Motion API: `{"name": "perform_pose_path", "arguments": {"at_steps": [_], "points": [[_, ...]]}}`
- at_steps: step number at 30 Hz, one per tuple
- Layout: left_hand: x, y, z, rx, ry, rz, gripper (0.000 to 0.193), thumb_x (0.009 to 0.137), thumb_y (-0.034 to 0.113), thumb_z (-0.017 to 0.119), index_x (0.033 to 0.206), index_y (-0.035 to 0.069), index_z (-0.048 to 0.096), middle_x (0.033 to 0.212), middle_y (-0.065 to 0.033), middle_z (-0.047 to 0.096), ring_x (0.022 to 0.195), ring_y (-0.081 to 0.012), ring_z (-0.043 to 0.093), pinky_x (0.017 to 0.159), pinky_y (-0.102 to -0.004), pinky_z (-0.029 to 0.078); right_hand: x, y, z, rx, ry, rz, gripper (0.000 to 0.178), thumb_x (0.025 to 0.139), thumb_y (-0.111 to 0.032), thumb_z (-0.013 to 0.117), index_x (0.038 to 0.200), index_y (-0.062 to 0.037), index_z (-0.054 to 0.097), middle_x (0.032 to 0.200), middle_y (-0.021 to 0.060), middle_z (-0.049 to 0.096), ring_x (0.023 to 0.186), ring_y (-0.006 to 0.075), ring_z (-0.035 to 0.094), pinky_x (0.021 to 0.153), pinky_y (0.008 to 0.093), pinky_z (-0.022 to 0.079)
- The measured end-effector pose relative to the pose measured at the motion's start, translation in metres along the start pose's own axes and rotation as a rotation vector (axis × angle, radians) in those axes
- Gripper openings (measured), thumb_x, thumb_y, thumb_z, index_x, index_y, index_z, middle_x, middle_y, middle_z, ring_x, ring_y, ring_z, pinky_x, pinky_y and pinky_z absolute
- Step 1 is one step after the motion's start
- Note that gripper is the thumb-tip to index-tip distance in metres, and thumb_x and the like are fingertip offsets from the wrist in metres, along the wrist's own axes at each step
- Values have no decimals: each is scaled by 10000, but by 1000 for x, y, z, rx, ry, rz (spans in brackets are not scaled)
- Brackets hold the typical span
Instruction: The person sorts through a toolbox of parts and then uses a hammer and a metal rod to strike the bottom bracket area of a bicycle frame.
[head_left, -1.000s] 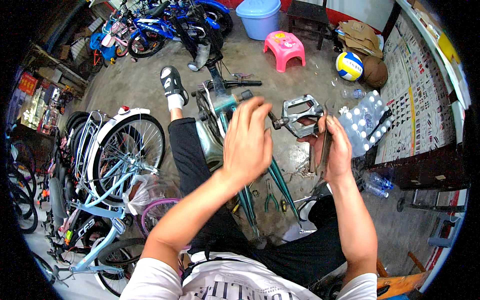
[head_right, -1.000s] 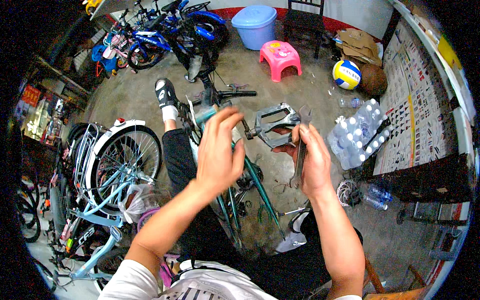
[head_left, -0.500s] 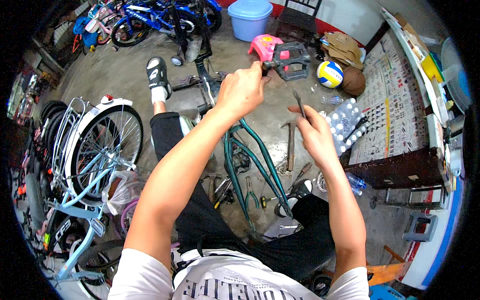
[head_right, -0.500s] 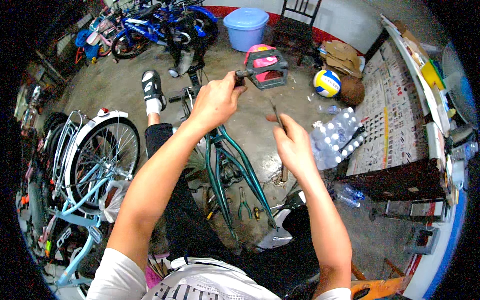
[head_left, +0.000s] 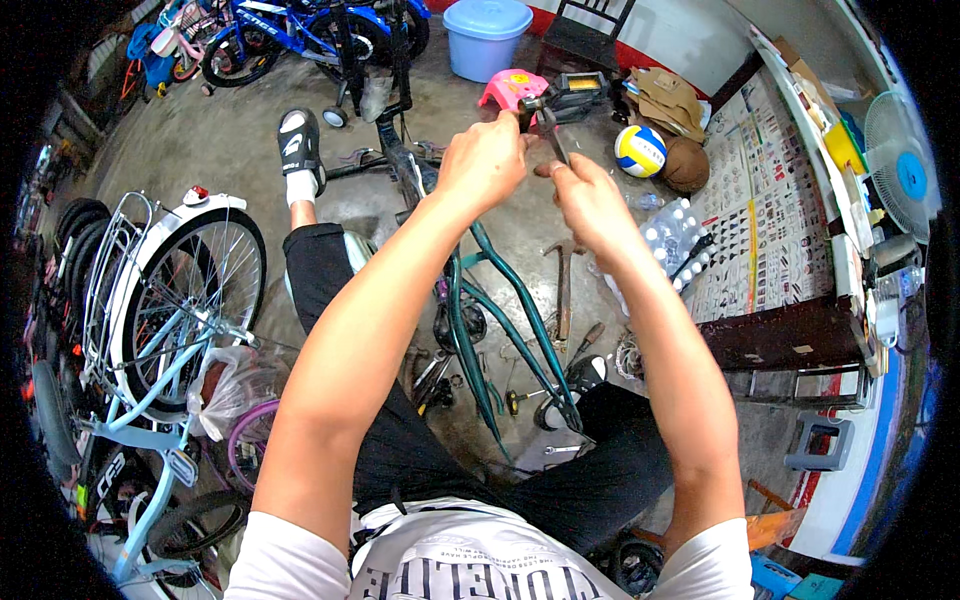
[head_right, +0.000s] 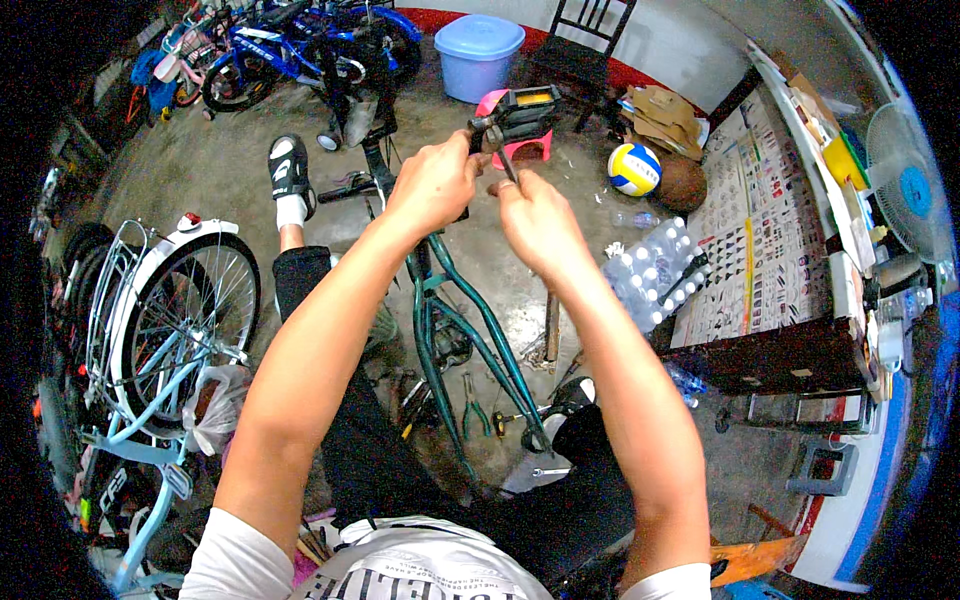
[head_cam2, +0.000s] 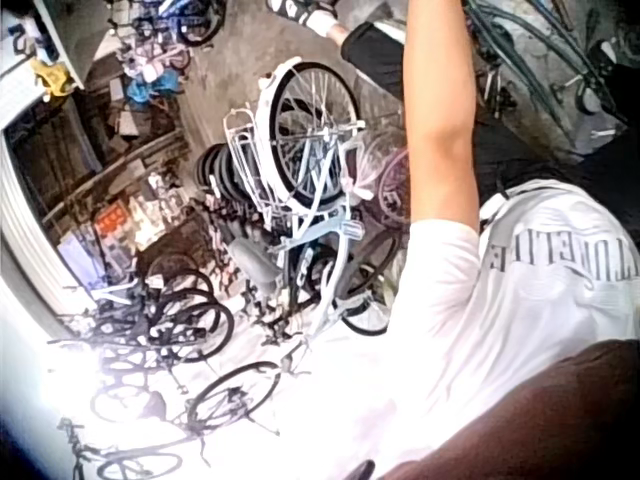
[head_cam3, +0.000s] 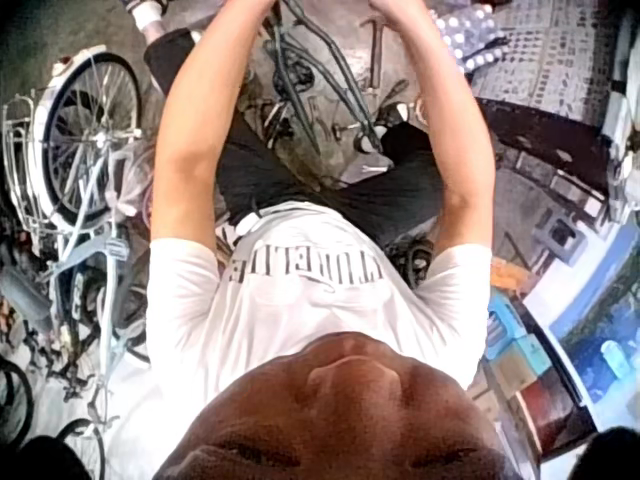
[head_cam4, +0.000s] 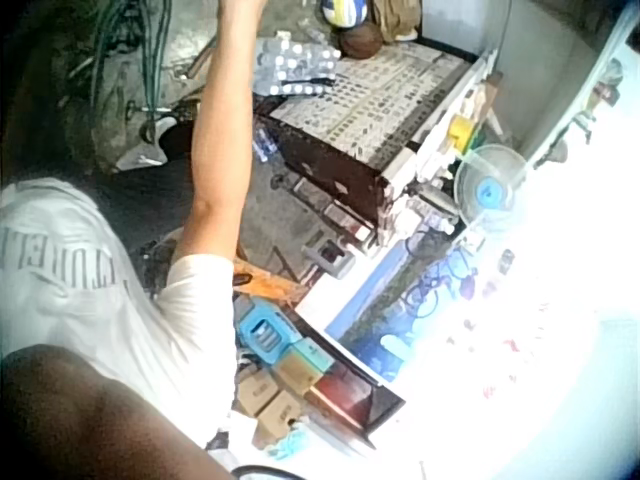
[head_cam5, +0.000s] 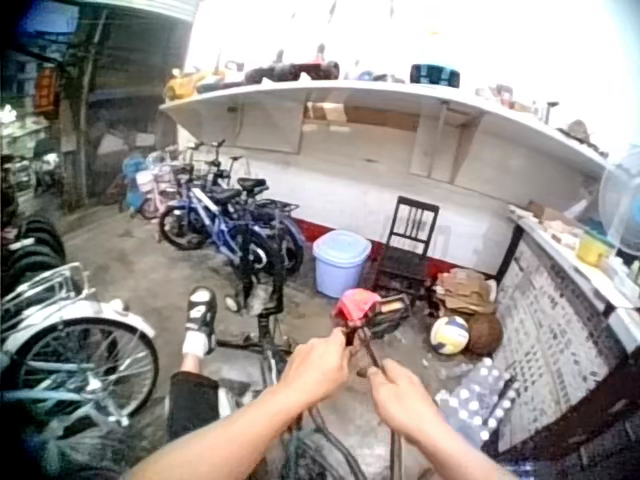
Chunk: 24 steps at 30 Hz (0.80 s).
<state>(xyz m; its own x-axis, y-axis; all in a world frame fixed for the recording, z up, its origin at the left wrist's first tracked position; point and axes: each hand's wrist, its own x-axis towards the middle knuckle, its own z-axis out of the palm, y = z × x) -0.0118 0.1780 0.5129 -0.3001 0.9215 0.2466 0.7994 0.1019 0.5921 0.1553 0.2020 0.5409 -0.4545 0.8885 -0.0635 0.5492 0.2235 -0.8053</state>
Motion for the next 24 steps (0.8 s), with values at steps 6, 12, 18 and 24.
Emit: {"name": "perform_pose_path", "arguments": {"at_steps": [6,12,18,24], "points": [[-5,3,-6,16,-10,-21,305,969,255,549,1134,6,607,994,-302,687,973,-505,643,854,-585,491,-8,-30,-23,35,-198,128,349,962,-228,482,1267,-125,617,783,-42,474,587,72,413,464,275,306],[-2,-3,0,13,-9,-40,328,967,270,532,1178,36,626,1019,-279,696,1002,-462,656,869,-564,492,4,-35,-18,79,-192,121,342,958,-207,508,1265,-106,620,772,-41,488,564,71,419,443,256,307],[6,-8,-4,-381,-151,-92,382,965,313,525,1215,47,638,1114,-195,707,1052,-325,664,873,-444,489,26,5,12,-76,24,-199,343,930,-188,548,1245,-78,630,969,62,659,934,146,594,663,263,458],[3,-6,-17,-943,-251,-157,625,940,599,614,1214,40,676,1085,-44,689,973,-132,600,840,-283,460,25,-35,5,334,-313,53,517,928,-178,634,1389,-18,464,1268,98,592,1209,204,568,838,365,575]]}}
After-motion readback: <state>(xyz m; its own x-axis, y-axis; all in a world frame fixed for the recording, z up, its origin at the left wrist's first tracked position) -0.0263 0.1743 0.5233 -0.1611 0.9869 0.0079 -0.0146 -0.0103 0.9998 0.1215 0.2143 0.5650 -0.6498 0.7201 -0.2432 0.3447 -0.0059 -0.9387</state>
